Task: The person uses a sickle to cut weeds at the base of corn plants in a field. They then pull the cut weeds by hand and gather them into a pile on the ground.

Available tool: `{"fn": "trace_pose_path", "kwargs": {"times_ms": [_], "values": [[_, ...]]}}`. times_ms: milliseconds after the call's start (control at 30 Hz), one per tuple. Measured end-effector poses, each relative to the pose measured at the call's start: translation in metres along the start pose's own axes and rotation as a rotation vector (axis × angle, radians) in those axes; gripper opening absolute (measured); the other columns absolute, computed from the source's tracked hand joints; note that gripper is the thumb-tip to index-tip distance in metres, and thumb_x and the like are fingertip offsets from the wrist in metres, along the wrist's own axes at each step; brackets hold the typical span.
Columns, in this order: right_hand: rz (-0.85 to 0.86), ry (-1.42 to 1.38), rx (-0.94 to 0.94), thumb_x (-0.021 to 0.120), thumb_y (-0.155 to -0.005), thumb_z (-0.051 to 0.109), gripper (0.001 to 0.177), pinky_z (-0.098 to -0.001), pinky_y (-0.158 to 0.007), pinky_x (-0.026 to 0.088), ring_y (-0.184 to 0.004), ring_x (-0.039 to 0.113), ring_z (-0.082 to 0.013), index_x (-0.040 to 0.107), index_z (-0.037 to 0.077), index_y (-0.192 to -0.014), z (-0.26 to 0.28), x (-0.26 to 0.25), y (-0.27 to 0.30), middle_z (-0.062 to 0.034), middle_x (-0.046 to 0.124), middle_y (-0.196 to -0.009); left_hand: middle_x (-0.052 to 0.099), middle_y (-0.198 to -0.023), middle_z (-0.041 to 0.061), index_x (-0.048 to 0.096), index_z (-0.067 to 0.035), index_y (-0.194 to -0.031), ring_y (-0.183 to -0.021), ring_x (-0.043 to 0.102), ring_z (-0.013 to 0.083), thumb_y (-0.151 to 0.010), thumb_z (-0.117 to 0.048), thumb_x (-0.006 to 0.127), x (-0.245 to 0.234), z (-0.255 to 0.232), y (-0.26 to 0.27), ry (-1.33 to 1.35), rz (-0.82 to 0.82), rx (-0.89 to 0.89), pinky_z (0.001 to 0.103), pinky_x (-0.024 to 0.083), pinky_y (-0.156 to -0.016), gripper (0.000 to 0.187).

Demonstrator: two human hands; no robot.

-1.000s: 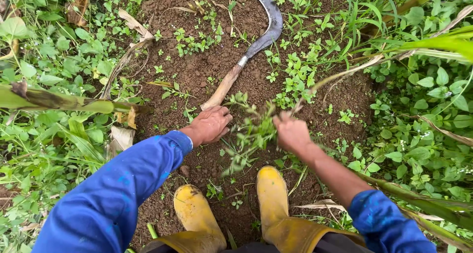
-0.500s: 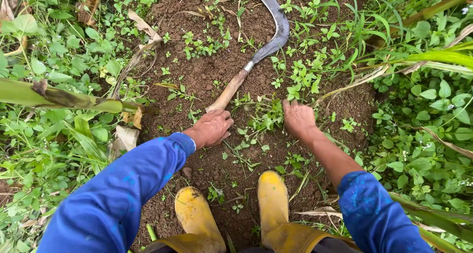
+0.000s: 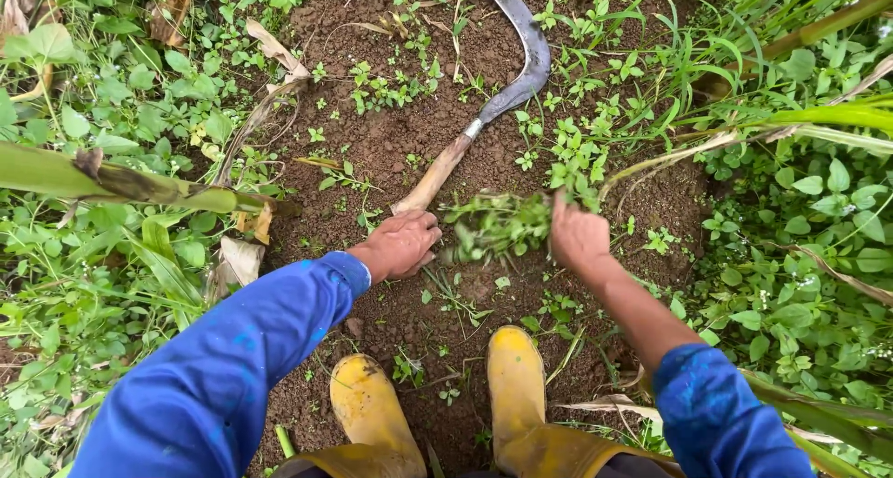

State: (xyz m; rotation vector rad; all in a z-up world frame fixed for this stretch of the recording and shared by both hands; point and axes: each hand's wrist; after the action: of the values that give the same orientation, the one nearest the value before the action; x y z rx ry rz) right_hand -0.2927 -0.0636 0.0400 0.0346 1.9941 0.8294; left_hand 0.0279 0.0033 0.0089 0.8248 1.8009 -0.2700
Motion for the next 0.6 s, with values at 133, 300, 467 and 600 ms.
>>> {"fn": "trace_pose_path", "kwargs": {"times_ms": [133,300,467,600], "values": [[0.045,-0.024,0.122,0.032,-0.105,0.019,0.046,-0.0335,-0.057,0.055,-0.068,0.066,-0.0145,0.050,0.007,-0.146,-0.016,0.051,-0.036,-0.0072,0.074,-0.089,0.060,-0.113,0.009,0.063,-0.009,-0.110,-0.109,0.061,0.0268,-0.094,-0.039,0.055,0.010,0.003,0.005,0.033,-0.045,0.015,0.039,0.049,-0.102,0.035],[-0.021,-0.108,0.093,0.032,-0.102,0.016,0.047,-0.0376,-0.059,0.058,-0.071,0.072,-0.0210,0.063,0.009,-0.137,-0.002,0.077,-0.038,-0.0085,0.071,-0.079,0.062,-0.116,0.009,0.064,-0.009,-0.115,-0.112,0.062,0.0256,-0.095,-0.039,0.053,0.007,0.003,0.010,-0.026,-0.022,0.033,0.037,0.047,-0.104,0.037],[0.121,-0.181,-0.234,0.038,-0.104,0.015,0.034,-0.0302,-0.044,0.056,-0.049,0.059,-0.0152,0.068,0.005,-0.117,0.031,0.034,0.024,-0.0039,0.065,-0.065,0.060,-0.116,0.008,0.062,-0.011,-0.111,-0.115,0.059,0.0263,-0.091,-0.042,0.059,0.022,0.009,0.010,-0.031,-0.051,0.017,0.040,0.048,-0.105,0.037],[0.107,-0.256,-0.297,0.037,-0.106,0.010,0.042,-0.0299,-0.044,0.048,-0.051,0.055,-0.0143,0.051,0.004,-0.145,0.024,0.025,0.018,-0.0043,0.064,-0.070,0.060,-0.118,0.009,0.062,-0.009,-0.113,-0.117,0.059,0.0265,-0.094,-0.043,0.056,0.032,0.012,0.003,-0.005,-0.086,0.031,0.039,0.048,-0.106,0.040]]}}
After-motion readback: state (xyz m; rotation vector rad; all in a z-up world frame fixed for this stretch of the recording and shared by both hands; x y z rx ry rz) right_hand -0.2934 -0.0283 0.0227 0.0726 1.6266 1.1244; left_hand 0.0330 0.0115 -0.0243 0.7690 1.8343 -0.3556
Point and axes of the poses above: each hand's wrist, its own y-axis away from the middle knuckle, its own x-axis out of the palm, z = x × y
